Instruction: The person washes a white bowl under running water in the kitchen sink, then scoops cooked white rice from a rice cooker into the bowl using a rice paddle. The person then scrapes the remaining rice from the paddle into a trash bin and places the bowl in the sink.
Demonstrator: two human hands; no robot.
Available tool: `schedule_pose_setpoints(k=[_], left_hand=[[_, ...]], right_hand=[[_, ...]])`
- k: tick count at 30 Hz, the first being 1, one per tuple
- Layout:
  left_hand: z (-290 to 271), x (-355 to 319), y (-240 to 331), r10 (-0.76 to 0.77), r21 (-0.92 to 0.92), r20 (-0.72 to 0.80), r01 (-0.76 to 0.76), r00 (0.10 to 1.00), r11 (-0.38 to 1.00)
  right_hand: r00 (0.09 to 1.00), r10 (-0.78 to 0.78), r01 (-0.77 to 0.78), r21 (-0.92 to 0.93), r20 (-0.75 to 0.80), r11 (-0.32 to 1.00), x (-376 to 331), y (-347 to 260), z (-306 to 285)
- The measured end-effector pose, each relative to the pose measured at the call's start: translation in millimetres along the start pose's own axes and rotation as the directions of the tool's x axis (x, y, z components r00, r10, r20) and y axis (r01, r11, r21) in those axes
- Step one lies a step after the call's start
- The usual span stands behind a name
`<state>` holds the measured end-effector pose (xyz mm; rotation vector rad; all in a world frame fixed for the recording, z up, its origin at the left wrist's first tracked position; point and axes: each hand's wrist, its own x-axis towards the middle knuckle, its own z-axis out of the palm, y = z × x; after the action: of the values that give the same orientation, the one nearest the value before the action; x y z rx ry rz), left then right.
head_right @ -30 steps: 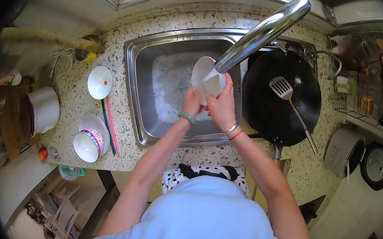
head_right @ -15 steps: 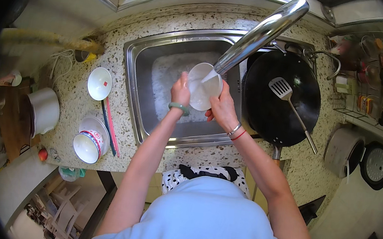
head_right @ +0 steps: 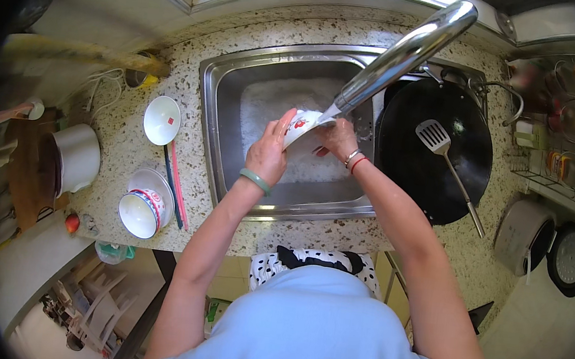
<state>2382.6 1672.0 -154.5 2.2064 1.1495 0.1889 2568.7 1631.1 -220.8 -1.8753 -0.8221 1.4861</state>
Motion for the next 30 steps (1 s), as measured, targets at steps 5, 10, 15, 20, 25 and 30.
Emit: schedule_pose_setpoints(k=[5, 10, 15, 20, 25, 30], left_hand=[[-3.9, 28.3, 1.8, -0.03, 0.412, 0.097, -0.012, 0.995, 0.911], [6.8, 53.1, -47.8, -0.071, 0.19, 0.268, 0.02, 0.961, 0.982], [24.0, 49.3, -54.8, -0.22, -0.467, 0.371, 0.386, 0.902, 0.795], [85.1, 19.1, -34.7, -0.268, -0.744, 0.649, 0.667, 0.712, -0.028], [111.1, 14.6, 12.3, -0.33, -0.813, 0.582, 0.526, 0.743, -0.25], [101.8, 46.1, -24.0, -0.454, -0.663, -0.129, 0.264, 0.882, 0.701]], right_hand=[[0.679, -0.71, 0.52, -0.805, 0.186, 0.286, 18.8, -2.5, -6.5], [0.739, -0.632, 0.535, -0.773, 0.234, 0.34, -7.1, -27.8, -2.3], [0.768, -0.64, 0.487, -0.652, 0.004, 0.581, -15.5, -17.1, -2.9], [0.796, -0.531, 0.372, -0.457, -0.29, 0.808, -28.6, -13.2, 7.9], [0.747, -0.469, 0.332, -0.346, -0.472, 0.877, -27.8, -3.9, 15.0], [0.92, -0.214, 0.139, -0.238, -0.328, 0.961, -56.4, -24.6, 10.5]])
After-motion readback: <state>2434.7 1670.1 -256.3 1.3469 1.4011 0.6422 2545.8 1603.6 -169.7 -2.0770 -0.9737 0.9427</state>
